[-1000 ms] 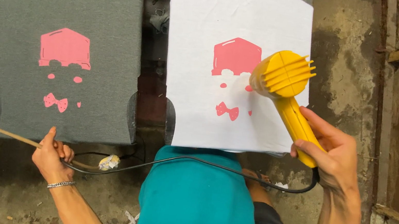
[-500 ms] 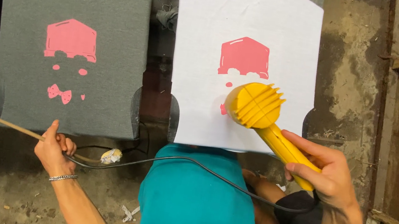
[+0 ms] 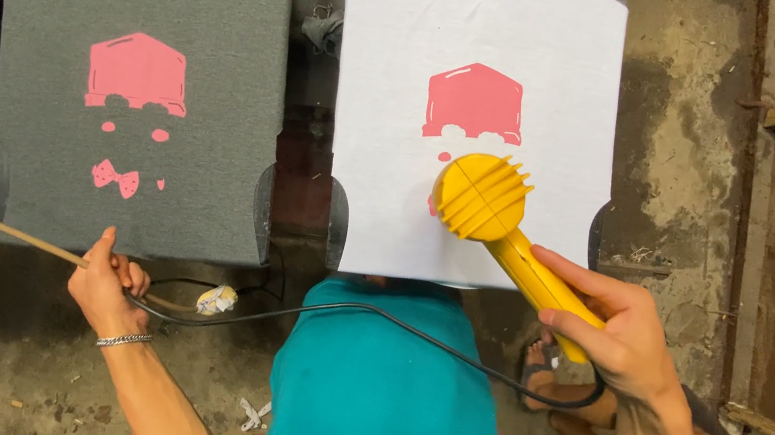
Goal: Using a handheld heat gun to dry screen-printed ink on multiple garments on a rotating carousel.
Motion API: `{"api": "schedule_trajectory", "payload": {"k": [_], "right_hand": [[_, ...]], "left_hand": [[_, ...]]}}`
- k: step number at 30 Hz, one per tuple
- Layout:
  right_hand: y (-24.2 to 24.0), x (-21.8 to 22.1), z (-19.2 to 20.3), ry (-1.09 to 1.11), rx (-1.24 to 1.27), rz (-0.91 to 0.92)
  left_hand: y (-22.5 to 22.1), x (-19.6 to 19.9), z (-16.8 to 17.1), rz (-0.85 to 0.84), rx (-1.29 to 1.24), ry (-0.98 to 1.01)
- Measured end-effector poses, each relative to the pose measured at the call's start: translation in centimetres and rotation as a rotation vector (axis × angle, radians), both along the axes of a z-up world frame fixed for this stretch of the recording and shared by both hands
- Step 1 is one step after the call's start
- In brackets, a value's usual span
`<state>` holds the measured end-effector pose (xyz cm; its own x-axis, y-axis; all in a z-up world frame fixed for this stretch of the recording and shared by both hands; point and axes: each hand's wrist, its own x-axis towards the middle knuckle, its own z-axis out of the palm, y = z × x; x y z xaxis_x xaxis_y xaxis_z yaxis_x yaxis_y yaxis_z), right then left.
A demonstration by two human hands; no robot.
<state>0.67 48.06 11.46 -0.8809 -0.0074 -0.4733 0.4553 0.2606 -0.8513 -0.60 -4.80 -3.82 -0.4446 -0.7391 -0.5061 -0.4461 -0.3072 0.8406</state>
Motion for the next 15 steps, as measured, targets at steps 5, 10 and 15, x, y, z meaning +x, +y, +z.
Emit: {"api": "schedule_trajectory", "payload": {"k": [5, 10, 15], "right_hand": [[-0.6, 0.2, -1.4, 0.000, -0.153, -0.013], [0.2, 0.8, -1.1, 0.015, -0.118, -0.006], [-1.4, 0.5, -1.8, 0.088, -0.199, -0.023]], "left_hand": [[-0.5, -0.1, -1.1, 0.002, 0.010, 0.033], [-0.7, 0.5, -0.5, -0.016, -0.004, 0.030], [-1.0, 0.6, -1.1, -0.023, -0.002, 0.019]]}}
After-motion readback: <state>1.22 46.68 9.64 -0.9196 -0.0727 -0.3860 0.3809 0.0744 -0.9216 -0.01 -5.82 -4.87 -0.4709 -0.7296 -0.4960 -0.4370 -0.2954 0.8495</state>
